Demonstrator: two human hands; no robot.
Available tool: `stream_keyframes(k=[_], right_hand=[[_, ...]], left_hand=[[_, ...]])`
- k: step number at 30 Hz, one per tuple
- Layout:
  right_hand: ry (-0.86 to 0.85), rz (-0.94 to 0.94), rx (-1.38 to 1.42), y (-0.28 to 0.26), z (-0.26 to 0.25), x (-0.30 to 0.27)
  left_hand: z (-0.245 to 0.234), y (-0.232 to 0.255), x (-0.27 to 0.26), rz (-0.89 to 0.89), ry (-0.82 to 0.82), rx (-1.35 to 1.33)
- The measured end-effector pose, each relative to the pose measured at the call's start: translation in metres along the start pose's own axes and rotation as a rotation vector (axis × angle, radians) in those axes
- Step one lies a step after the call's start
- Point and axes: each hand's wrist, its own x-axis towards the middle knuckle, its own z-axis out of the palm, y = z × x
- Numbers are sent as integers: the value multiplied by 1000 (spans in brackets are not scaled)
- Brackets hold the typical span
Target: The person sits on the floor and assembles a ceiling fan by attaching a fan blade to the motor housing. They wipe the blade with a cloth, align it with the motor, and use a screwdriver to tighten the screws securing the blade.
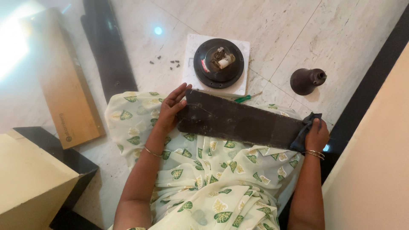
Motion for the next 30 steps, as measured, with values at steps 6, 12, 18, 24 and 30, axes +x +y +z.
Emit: stream_keyframes(k=[6,12,18,24,30], right_hand=[[-20,28,71,21,-4,2],[-4,33,143,17,-7,-1],[9,6,174,7,-6,-2],[3,227,239,-3,-6,-13],[97,243,224,-5,-6,-18]], left_hand=[[2,2,-1,-5,9,3],[0,0,0,-3,25,-6],[-9,-5,-1,-35,47,14],[-5,-18,-8,-49,-91,-95],[61,-74,-16,-151,26,144]])
